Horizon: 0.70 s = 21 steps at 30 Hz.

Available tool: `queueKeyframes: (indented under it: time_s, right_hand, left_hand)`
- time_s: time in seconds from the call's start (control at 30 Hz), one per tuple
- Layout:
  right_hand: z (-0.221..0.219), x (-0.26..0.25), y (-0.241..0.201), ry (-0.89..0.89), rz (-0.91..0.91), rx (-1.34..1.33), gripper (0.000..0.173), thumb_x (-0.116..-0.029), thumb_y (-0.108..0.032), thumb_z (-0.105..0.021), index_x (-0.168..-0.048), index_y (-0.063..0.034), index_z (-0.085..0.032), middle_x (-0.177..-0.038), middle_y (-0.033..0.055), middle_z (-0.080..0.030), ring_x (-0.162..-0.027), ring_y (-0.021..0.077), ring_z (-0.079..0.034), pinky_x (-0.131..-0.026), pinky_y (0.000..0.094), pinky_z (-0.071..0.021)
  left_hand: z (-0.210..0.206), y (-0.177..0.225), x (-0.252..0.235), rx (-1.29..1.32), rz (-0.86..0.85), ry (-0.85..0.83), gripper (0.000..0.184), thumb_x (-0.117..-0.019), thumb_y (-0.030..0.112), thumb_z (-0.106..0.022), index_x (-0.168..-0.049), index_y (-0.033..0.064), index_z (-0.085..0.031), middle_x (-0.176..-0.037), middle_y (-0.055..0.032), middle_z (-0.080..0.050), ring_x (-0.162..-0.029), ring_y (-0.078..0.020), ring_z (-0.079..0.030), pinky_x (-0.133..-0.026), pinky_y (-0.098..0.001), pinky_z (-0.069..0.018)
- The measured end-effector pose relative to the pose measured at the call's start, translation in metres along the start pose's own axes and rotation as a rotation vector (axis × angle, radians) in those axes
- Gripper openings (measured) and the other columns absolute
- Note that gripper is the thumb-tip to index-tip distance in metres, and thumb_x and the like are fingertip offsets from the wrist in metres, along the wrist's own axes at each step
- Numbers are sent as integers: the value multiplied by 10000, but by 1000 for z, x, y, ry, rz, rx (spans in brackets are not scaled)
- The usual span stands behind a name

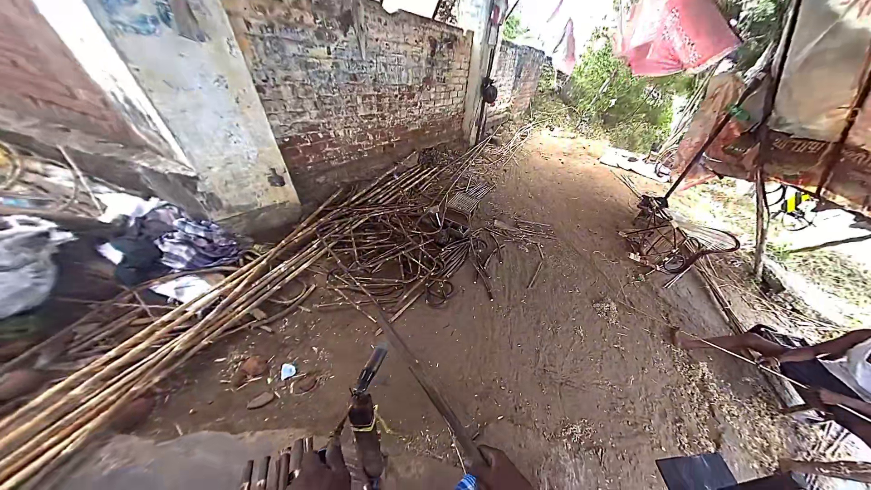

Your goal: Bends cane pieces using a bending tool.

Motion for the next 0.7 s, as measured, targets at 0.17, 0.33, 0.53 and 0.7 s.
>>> queueKeyframes:
  time_s: [0.17,0.33,0.53,0.7]
  right_hand:
    - [-6,5,7,-59,-20,-62,220,-1047,-317,-570,-1141,-128,-510,-618,-43,-396,-422,71,-374,-383,239,-372]
    - [7,28,26,-38,-34,-53,185,-1028,-255,-611,-1099,-112,-518,-591,-45,-386,-405,66,-368,-366,236,-373]
    - [-16,-12,-19,-108,10,-25,207,-1032,-256,-604,-1100,-90,-500,-582,-24,-388,-401,81,-378,-369,244,-386]
    - [-46,-61,-88,-68,104,82,325,-1051,-133,-515,-1367,-74,-470,-684,7,-448,-450,91,-401,-406,252,-392]
  left_hand:
    - [34,12,8,85,123,-179,654,-1086,550,-267,-1293,83,-675,-1211,-223,-704,-1151,-419,-671,-929,-643,-519]
    - [43,7,0,157,145,-288,644,-1077,553,-291,-1166,78,-717,-1166,-198,-718,-1136,-378,-681,-928,-610,-528]
    - [25,-19,20,259,135,-339,740,-959,762,-431,-1297,143,-658,-1127,-159,-725,-1077,-357,-694,-908,-602,-534]
    - [-76,-117,84,278,149,-532,592,-1008,574,-521,-1194,40,-697,-1115,-222,-714,-1082,-400,-685,-930,-627,-530]
Point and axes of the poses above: each hand's wrist, its own x-axis away from the middle knuckle, its own z-axis out of the back of the hand, y = z × x, the point moved 2 cm from there along -x, towards the middle knuckle
